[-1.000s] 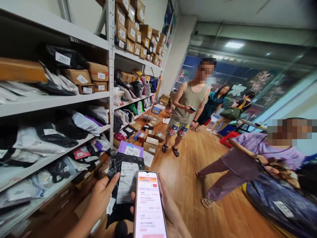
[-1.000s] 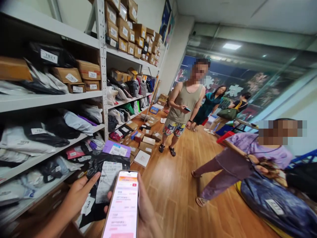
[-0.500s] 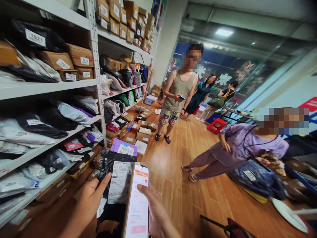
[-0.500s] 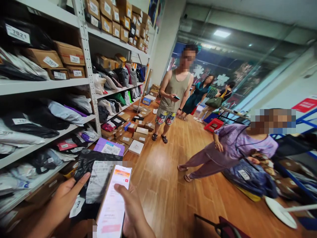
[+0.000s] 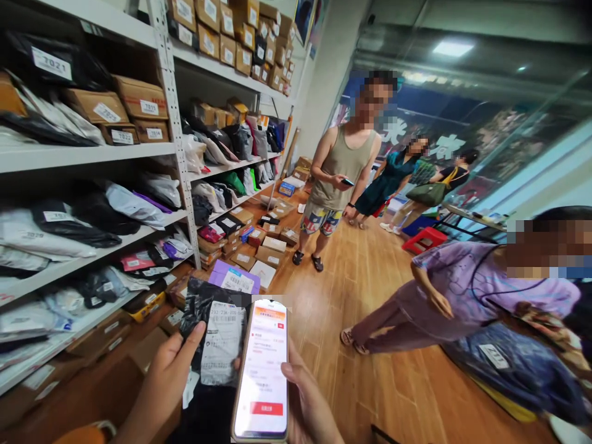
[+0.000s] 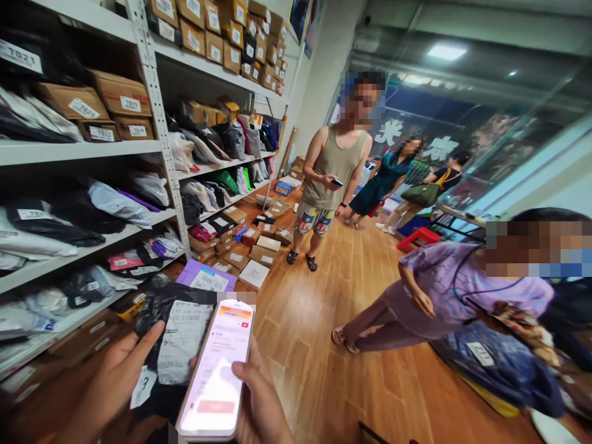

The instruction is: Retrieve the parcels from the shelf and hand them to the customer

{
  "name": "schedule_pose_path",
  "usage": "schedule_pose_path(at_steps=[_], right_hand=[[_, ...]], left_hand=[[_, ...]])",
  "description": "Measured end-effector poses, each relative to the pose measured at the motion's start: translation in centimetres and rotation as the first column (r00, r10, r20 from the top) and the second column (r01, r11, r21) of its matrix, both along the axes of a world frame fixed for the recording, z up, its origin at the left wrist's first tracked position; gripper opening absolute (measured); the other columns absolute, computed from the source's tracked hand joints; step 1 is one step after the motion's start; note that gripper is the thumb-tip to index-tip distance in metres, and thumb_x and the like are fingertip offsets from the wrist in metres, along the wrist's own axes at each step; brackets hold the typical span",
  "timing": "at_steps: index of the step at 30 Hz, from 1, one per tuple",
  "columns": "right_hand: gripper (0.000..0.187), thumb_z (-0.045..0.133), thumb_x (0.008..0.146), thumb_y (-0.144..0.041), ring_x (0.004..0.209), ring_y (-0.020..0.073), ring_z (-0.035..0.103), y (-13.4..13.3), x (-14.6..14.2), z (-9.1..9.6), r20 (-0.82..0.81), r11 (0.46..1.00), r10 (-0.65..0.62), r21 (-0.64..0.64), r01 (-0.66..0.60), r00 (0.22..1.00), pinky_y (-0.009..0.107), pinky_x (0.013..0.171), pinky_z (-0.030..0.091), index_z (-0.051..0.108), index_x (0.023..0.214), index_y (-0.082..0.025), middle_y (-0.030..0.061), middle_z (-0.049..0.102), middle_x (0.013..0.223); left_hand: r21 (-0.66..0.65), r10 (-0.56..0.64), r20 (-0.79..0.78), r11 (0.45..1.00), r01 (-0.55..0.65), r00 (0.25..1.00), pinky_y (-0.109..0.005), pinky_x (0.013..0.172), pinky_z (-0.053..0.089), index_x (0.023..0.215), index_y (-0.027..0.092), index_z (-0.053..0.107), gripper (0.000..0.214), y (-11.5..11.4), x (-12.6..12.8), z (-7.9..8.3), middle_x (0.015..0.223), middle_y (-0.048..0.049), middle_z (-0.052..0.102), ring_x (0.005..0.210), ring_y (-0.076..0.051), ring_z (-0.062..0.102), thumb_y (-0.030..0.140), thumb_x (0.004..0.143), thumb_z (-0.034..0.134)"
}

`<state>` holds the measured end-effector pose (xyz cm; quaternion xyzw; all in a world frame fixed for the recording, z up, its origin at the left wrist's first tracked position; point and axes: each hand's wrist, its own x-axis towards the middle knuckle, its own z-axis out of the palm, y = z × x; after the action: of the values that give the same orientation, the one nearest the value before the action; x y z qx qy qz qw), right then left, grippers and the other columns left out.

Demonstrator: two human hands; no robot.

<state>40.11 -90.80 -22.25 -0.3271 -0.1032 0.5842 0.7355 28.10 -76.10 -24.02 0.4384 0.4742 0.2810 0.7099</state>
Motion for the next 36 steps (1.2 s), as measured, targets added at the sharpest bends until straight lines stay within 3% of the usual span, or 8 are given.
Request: schedule_pose_path(at_steps=[2, 5, 11, 16, 21, 24, 30, 36], right_hand=[[0.084, 0.064, 0.070, -0.028, 0.079, 0.0211, 0.067, -0.6, 0.9, 0.0, 0.048, 0.999, 0.011, -0.046, -0.009, 0.999, 0.032, 0.069, 0.048, 0.013, 0.135, -0.013, 0.0194, 0.068, 0.103], [0.093, 0.067, 0.067, -0.028, 0.071, 0.0194, 0.067, -1.2, 1.8, 0.0, 0.118, 0.995, 0.008, -0.102, 0.004, 0.993, 0.030, 0.063, 0.047, 0.007, 0.136, -0.012, 0.0205, 0.069, 0.100], [0.086, 0.066, 0.068, -0.034, 0.080, 0.0253, 0.068, -1.5, 2.1, 0.8, 0.120, 0.978, -0.041, -0.199, 0.065, 0.992, 0.035, 0.068, 0.050, 0.014, 0.134, -0.014, 0.0191, 0.070, 0.098], [0.086, 0.065, 0.068, -0.038, 0.075, 0.0289, 0.069, -0.8, 1.3, 1.1, 0.034, 0.956, -0.174, -0.233, 0.177, 0.984, 0.040, 0.069, 0.052, 0.016, 0.135, -0.014, 0.0122, 0.073, 0.089], [0.090, 0.064, 0.067, -0.033, 0.071, 0.0293, 0.069, -0.4, 0.6, 0.3, 0.008, 0.955, -0.216, -0.206, 0.213, 0.976, 0.038, 0.063, 0.051, 0.010, 0.137, -0.017, 0.0111, 0.073, 0.087], [0.089, 0.062, 0.068, -0.030, 0.071, 0.0288, 0.069, -0.4, 0.5, -0.2, 0.018, 0.962, -0.204, -0.182, 0.204, 0.979, 0.037, 0.063, 0.051, 0.009, 0.137, -0.015, 0.0114, 0.073, 0.086], [0.082, 0.059, 0.070, -0.034, 0.072, 0.0275, 0.069, -0.4, 0.3, -0.2, 0.025, 0.972, -0.177, -0.155, 0.179, 0.984, 0.037, 0.064, 0.050, 0.013, 0.135, -0.015, 0.0120, 0.073, 0.086], [0.076, 0.057, 0.071, -0.037, 0.074, 0.0279, 0.068, -0.5, 0.2, -0.8, 0.044, 0.971, -0.166, -0.164, 0.171, 0.985, 0.041, 0.069, 0.050, 0.020, 0.134, -0.017, 0.0115, 0.072, 0.090]], left_hand=[[-0.066, 0.027, 0.001, 0.997, -0.027, 1.000, -0.026, 0.070, 0.055, 0.083, 0.021, 0.066, 0.019, -1.0, 0.8, 0.9, 0.080, -0.0027, 0.073, 0.079, -0.022, 0.067, 0.035, 0.071, 0.062], [-0.101, 0.082, -0.023, 0.991, -0.084, 0.996, -0.023, 0.062, 0.054, 0.078, 0.020, 0.066, 0.012, -2.1, 1.8, 2.1, 0.072, -0.0022, 0.072, 0.071, -0.020, 0.067, 0.028, 0.071, 0.060], [-0.035, 0.092, -0.031, 0.995, -0.093, 0.995, -0.026, 0.060, 0.054, 0.074, 0.021, 0.067, 0.023, -2.8, 2.2, 2.6, 0.069, -0.0017, 0.071, 0.067, -0.021, 0.066, 0.040, 0.062, 0.066], [0.080, 0.209, -0.294, 0.978, -0.194, 0.933, -0.027, 0.051, 0.050, 0.060, 0.022, 0.064, 0.024, -3.1, 2.3, 4.2, 0.055, -0.0029, 0.066, 0.057, -0.021, 0.062, 0.044, 0.051, 0.064], [0.167, 0.213, -0.495, 0.975, -0.148, 0.842, -0.029, 0.034, 0.037, 0.037, 0.026, 0.051, 0.027, -3.8, 3.0, 8.0, 0.035, -0.0050, 0.054, 0.040, -0.021, 0.052, 0.052, 0.032, 0.054], [0.182, 0.196, -0.551, 0.977, -0.112, 0.812, -0.030, 0.029, 0.029, 0.032, 0.028, 0.044, 0.029, -4.1, 3.3, 9.3, 0.030, -0.0055, 0.050, 0.032, -0.020, 0.044, 0.056, 0.029, 0.049], [0.148, 0.216, -0.538, 0.976, -0.162, 0.815, -0.029, 0.032, 0.037, 0.036, 0.026, 0.051, 0.033, -3.9, 3.0, 8.5, 0.038, -0.0069, 0.058, 0.040, -0.022, 0.052, 0.057, 0.027, 0.051], [0.049, 0.186, -0.311, 0.982, -0.180, 0.932, -0.026, 0.041, 0.047, 0.048, 0.023, 0.059, 0.034, -3.2, 1.7, 5.8, 0.043, -0.0025, 0.061, 0.045, -0.020, 0.057, 0.053, 0.032, 0.064]])
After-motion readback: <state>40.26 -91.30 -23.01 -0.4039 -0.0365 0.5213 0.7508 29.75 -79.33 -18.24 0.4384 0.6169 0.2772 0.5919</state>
